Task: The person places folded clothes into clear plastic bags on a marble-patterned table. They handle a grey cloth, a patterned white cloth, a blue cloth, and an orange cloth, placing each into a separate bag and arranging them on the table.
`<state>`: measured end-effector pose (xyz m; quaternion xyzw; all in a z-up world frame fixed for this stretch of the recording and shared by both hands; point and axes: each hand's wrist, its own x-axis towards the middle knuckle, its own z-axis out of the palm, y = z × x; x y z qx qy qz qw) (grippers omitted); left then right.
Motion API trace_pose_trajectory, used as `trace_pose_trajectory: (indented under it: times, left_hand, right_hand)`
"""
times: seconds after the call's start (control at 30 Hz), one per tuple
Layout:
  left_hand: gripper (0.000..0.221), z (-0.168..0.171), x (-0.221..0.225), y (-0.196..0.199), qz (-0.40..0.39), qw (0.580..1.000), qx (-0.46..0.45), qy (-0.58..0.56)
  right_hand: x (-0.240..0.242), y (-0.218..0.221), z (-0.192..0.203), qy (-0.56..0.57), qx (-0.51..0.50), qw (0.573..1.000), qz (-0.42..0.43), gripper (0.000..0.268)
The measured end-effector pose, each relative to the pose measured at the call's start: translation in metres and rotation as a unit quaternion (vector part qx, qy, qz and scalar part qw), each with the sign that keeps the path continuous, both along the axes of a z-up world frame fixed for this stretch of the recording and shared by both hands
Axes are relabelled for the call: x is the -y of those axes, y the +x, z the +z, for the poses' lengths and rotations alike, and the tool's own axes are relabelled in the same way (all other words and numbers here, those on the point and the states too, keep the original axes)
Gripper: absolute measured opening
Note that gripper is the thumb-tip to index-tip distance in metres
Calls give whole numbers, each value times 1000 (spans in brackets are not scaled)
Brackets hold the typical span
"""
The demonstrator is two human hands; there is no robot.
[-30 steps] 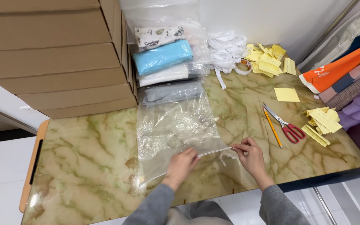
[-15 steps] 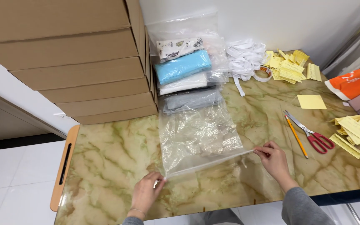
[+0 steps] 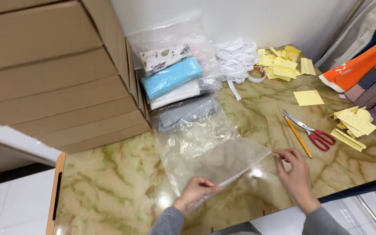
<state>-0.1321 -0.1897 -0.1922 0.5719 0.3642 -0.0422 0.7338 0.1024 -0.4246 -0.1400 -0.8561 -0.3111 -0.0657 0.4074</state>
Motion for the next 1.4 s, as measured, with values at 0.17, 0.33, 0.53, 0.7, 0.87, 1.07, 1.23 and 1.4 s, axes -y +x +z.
trace_pose_trajectory:
  times: [0.17, 0.33, 0.53, 0.7, 0.87, 1.07, 1.23, 1.4]
  left_hand:
    - [18, 7, 29, 35, -11, 981, -93, -172]
    - [2, -10, 41, 40, 45, 954, -68, -288]
    - [11, -33, 40, 45, 20, 953, -22, -300]
    - [11, -2, 34, 57, 101, 964, 46, -243]
    - [12, 12, 65, 70, -15, 991, 90, -95]
    - [13, 51, 120, 83, -111, 965, 178, -158]
    - [15, 111, 45, 73, -156, 959, 216, -90]
    - [30, 31, -97, 74, 85, 892, -54, 441]
  right_hand:
    - [-32, -58, 10, 58, -73, 971, 218, 23]
    - [-57, -58, -1, -38, -93, 934, 342, 18]
    - [-58, -37, -4, -54, 78, 887, 453, 7]
    - [-34, -16, -27, -296, -30, 869, 396, 5]
    - [-45, -3, -104, -157, -318, 878, 322, 48]
    - [-169, -6, -78, 175, -731, 655, 70, 65]
    - [-242, 18, -109, 253, -753, 605, 46, 62]
    - [-292, 18, -108, 167, -715, 679, 1, 106]
